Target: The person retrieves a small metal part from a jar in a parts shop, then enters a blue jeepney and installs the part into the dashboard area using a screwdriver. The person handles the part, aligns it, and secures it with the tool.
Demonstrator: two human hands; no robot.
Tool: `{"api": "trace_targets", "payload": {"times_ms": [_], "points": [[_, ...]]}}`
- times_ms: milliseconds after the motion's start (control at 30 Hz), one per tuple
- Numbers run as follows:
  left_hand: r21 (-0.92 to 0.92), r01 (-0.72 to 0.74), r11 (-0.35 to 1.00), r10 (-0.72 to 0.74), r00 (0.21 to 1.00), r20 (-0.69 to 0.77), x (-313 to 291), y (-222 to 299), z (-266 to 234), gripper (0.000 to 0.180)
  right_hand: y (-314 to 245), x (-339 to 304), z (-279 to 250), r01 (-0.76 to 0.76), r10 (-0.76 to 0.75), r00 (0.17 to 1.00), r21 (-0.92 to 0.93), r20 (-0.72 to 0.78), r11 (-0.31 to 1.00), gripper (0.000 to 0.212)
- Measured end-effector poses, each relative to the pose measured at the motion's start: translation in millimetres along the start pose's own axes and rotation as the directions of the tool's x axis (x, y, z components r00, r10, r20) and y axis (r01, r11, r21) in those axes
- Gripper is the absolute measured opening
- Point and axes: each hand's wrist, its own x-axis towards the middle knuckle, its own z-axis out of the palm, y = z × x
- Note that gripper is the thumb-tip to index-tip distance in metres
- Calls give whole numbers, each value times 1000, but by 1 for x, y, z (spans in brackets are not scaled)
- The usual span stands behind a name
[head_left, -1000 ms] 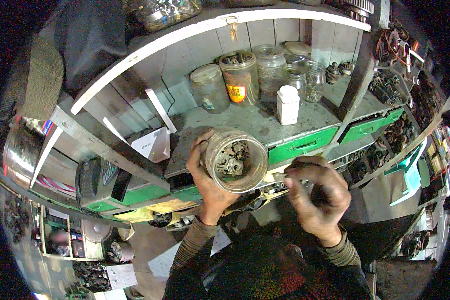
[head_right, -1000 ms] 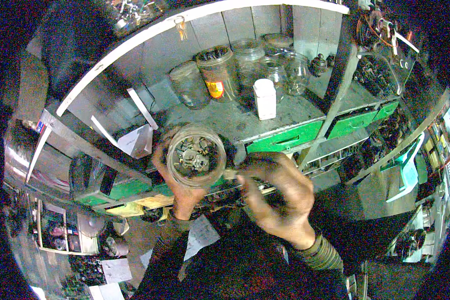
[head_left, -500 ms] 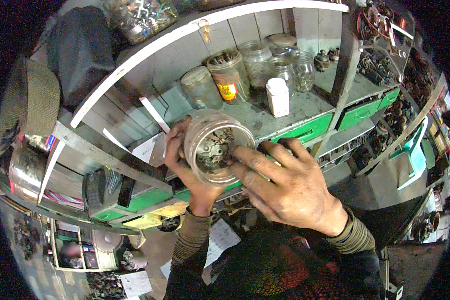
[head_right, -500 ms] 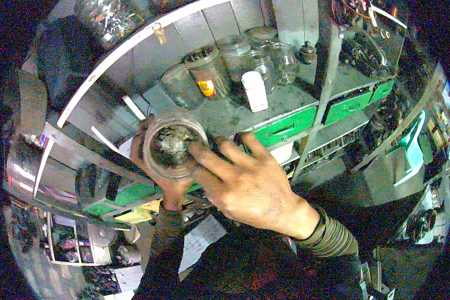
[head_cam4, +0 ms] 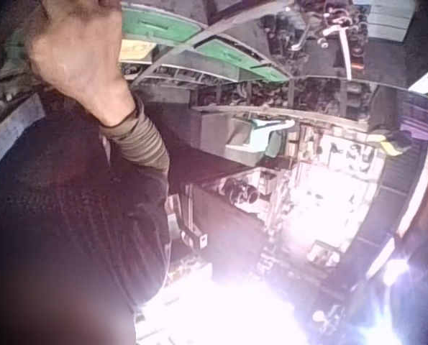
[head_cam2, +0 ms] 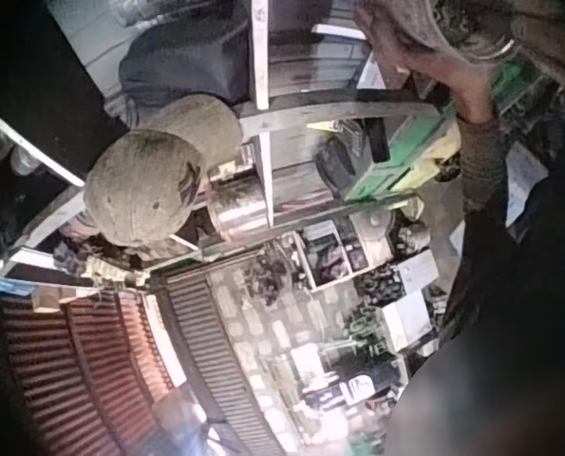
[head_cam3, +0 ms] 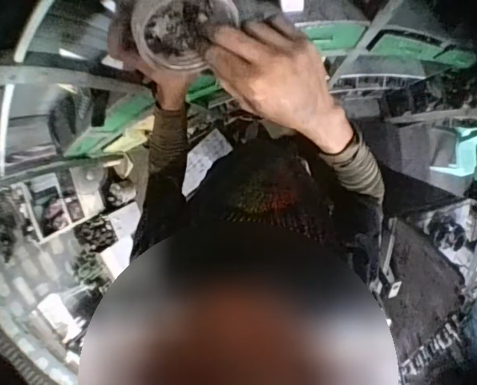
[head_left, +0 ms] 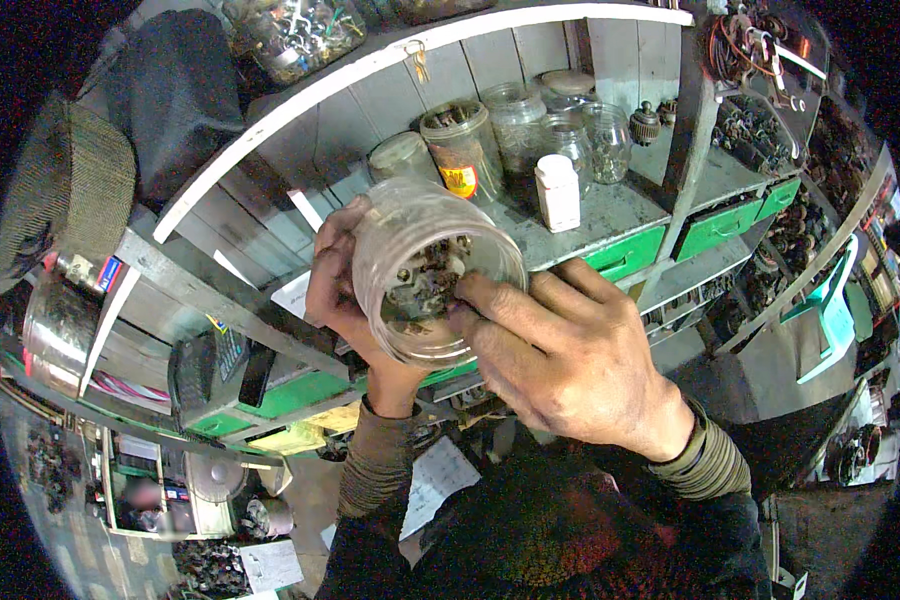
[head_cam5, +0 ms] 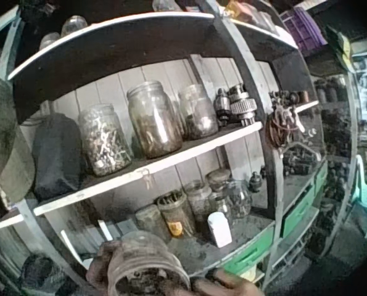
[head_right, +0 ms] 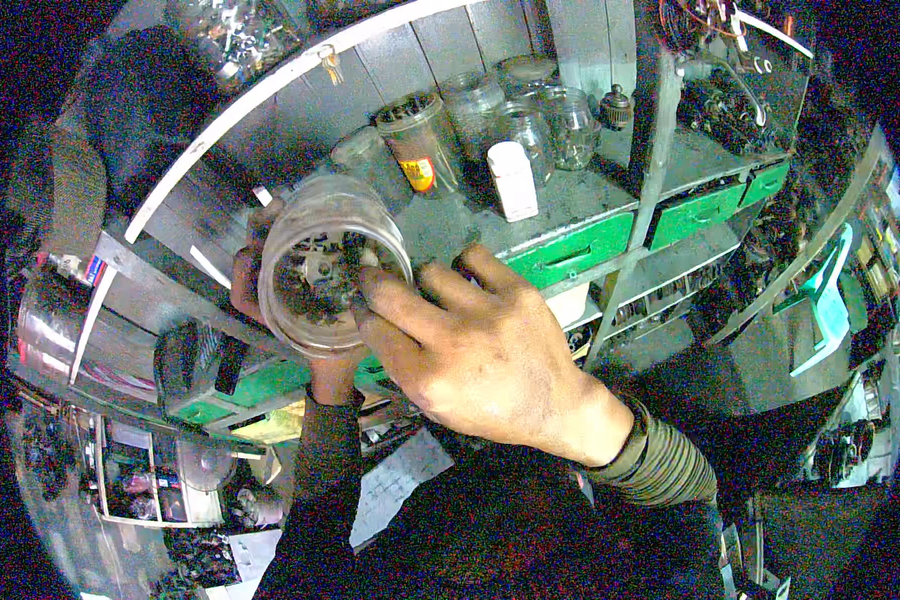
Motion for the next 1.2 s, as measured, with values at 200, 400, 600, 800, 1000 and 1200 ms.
{"api": "trace_targets", "payload": {"times_ms": [200, 400, 600, 800, 1000, 1200], "points": [[-19, -51, 999, 51, 999, 8, -4, -2, -1, 97, -3, -4, 2, -35, 35, 999, 6, 39, 999, 34], [9, -149, 989, 149, 989, 6, -7, -12, -7, 90, -11, 2, -11, -113, 120, 982, -58, 142, 992, 46], [26, -163, 986, 161, 985, 58, -5, -7, -12, 73, -9, 12, -13, -104, 132, 957, -122, 258, 987, 46], [131, -162, 978, 150, 984, 101, -8, 8, -16, 91, -8, 12, -7, -25, 51, 979, -127, 199, 992, 49], [-113, -155, 981, 156, 988, -7, -11, -9, -11, 92, -13, 7, -18, -101, 98, 931, -10, 352, 995, 56], [91, -81, 993, 76, 996, 55, -14, -8, -22, 96, -17, -4, -19, -121, 120, 946, -17, 302, 993, 60]]}}
